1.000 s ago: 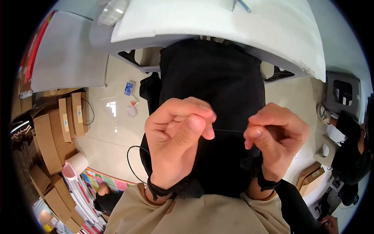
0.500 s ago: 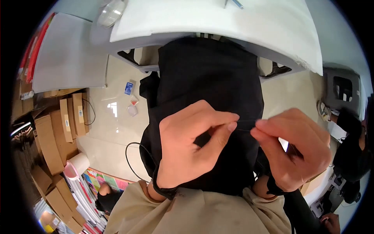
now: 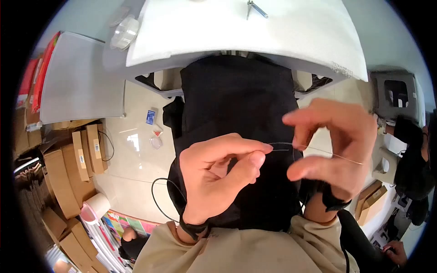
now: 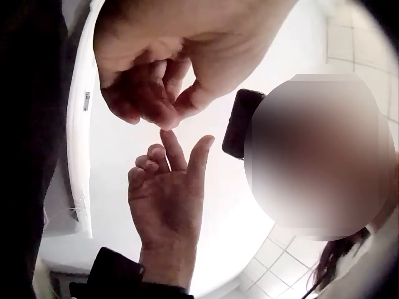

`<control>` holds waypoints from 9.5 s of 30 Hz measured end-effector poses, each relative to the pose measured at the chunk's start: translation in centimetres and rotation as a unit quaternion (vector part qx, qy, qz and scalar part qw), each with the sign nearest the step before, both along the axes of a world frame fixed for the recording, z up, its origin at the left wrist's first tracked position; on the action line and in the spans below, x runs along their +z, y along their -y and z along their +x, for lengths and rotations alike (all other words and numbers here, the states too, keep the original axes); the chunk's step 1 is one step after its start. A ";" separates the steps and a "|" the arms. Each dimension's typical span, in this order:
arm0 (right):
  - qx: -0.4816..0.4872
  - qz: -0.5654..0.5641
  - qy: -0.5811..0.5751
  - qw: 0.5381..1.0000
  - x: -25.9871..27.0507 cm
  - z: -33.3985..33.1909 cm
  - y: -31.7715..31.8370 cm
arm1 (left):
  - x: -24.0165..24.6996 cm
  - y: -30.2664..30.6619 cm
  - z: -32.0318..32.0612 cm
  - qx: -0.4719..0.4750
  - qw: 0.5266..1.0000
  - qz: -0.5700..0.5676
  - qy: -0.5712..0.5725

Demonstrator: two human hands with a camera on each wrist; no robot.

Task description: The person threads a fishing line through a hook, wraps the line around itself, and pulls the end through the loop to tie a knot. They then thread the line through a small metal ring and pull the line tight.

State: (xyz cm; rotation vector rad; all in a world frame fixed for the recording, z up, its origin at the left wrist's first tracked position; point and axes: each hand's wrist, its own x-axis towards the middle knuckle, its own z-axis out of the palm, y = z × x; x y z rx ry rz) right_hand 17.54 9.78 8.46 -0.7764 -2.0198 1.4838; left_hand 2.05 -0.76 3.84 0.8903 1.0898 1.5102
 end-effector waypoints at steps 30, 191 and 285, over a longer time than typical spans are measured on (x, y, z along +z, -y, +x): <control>-0.245 -0.056 -0.309 0.918 -5.3 0.9 5.5 | -0.9 -0.4 2.0 -0.012 0.970 0.024 0.240; -0.046 -0.352 -0.308 0.883 -7.9 -2.6 5.3 | -1.8 -1.7 0.2 0.032 0.986 -0.045 0.155; -0.116 -0.386 -0.359 0.842 -7.1 -1.5 6.2 | 0.4 -0.9 -0.7 0.033 0.996 0.072 0.031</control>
